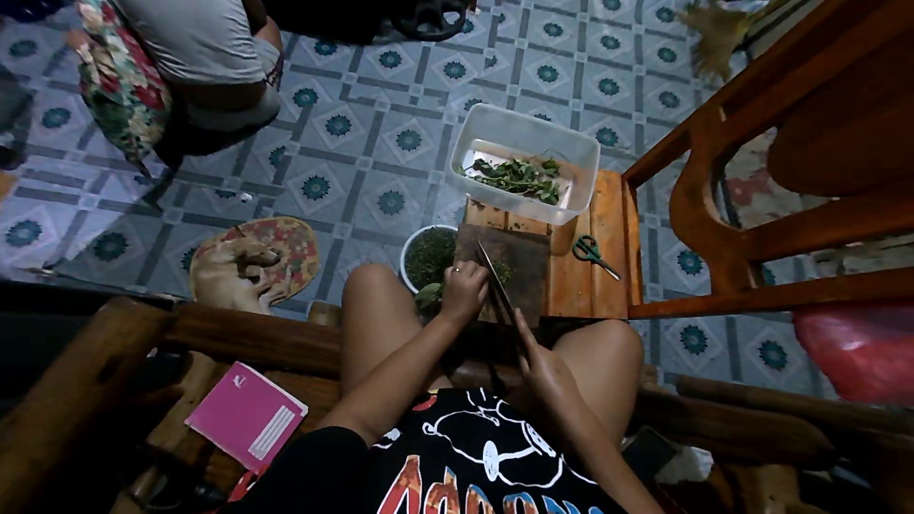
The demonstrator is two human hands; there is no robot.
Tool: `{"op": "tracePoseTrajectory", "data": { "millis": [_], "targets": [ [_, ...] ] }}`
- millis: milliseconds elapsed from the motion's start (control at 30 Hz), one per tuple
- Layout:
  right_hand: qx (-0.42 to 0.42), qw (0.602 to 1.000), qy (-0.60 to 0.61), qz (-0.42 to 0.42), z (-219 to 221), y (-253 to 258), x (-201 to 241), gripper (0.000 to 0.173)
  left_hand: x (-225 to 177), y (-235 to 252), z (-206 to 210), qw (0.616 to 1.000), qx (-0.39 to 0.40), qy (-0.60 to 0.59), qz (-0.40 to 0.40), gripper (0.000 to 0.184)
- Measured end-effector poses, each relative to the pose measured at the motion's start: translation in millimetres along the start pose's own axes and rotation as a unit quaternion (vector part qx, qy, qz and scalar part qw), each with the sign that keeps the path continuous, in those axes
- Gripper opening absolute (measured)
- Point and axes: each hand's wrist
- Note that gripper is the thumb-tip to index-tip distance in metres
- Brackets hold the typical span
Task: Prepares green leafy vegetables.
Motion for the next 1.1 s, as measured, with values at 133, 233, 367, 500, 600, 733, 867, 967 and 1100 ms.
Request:
{"op": "tracePoseTrajectory", "data": {
  "millis": [133,233,367,500,600,733,867,967,1100],
  "targets": [
    [0.005,0.999,-0.036,0.03,9,11,4,0.075,1,0,0,1.0,0.008,-0.001,-0.004,0.014],
    [0.001,0.999,-0.033,0.024,11,28,3,0.073,1,0,-2,1.0,0.022,-0.003,-0.003,0.016],
    [0.006,1.0,0.012,-0.01,2,31,-1,0.068,2,-1,-2,1.0,0.017,-0.005,-0.001,0.018],
    [0.004,1.0,0.011,-0.011,-5,12,2,0.07,4,-2,1,1.0,-0.01,-0.004,-0.002,0.016],
    [0.001,1.0,-0.008,-0.006,-1,3,2,0.07,5,-2,3,1.0,-0.013,0.003,-0.004,0.015],
    [0.011,0.999,-0.033,0.02,9,16,5,0.075,4,-2,0,1.0,0.004,-0.001,-0.004,0.014],
    [0.008,1.0,-0.024,0.014,9,34,6,0.072,5,-2,-1,1.0,0.004,0.0,0.0,0.016],
    [0.007,1.0,0.009,-0.006,4,33,2,0.069,5,-4,-1,1.0,-0.004,0.0,0.004,0.017],
    [0.004,1.0,0.01,-0.018,-2,14,4,0.07,5,-5,-1,1.0,-0.014,0.007,-0.004,0.016]
  ]
}}
Point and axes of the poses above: each hand's wrist, its own y-axis towards the middle knuckle, its own z-axis out of the palm, x = y × z, and after that the axes turned 12 degrees about y, right-handed
